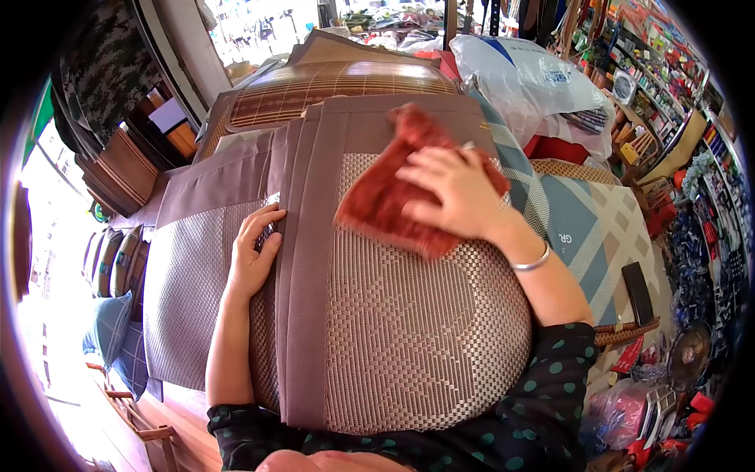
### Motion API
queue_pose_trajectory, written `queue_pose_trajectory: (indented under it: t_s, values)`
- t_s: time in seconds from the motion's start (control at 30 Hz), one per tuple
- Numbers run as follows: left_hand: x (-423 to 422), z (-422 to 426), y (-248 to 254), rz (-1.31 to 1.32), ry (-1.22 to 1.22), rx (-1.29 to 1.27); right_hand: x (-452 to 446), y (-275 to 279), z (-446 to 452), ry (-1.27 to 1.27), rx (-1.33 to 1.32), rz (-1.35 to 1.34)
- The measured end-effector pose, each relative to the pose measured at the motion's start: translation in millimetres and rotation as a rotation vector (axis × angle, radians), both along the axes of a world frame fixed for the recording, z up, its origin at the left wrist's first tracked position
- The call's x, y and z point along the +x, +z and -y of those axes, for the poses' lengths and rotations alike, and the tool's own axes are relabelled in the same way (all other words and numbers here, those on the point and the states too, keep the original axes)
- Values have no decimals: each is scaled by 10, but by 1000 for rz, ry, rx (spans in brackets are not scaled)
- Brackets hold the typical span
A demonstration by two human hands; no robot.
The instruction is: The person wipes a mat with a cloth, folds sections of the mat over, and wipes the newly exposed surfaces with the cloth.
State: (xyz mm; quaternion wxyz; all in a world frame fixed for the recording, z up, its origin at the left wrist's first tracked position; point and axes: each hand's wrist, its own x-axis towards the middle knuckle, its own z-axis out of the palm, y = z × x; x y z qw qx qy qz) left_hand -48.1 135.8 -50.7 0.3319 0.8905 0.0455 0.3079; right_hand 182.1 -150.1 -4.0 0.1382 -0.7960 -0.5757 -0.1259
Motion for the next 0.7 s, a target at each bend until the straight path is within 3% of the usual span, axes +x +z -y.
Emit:
queue_pose_trajectory:
  t_s: [0.1, 0.23, 0.43, 0.47, 0.57, 0.7]
  values:
    - [-5, 11, 10, -6, 3, -9, 241, -45, 90, -171, 70, -6]
    - [-1, -7, -10, -10, 3, -3, -72, 10, 98, -44, -54, 44]
    - [11, -26, -41, -2, 9, 10, -1036, 143, 16, 810, -122, -188]
    - [15, -23, -41, -2, 9, 10, -1056, 108, 26, 858, -119, -220]
    - [13, -17, -31, 0, 13, 4, -887, 116, -7, 711, -139, -183]
    - [6, -9, -23, 11, -6, -1, -292, 40, -39, 283, -51, -28]
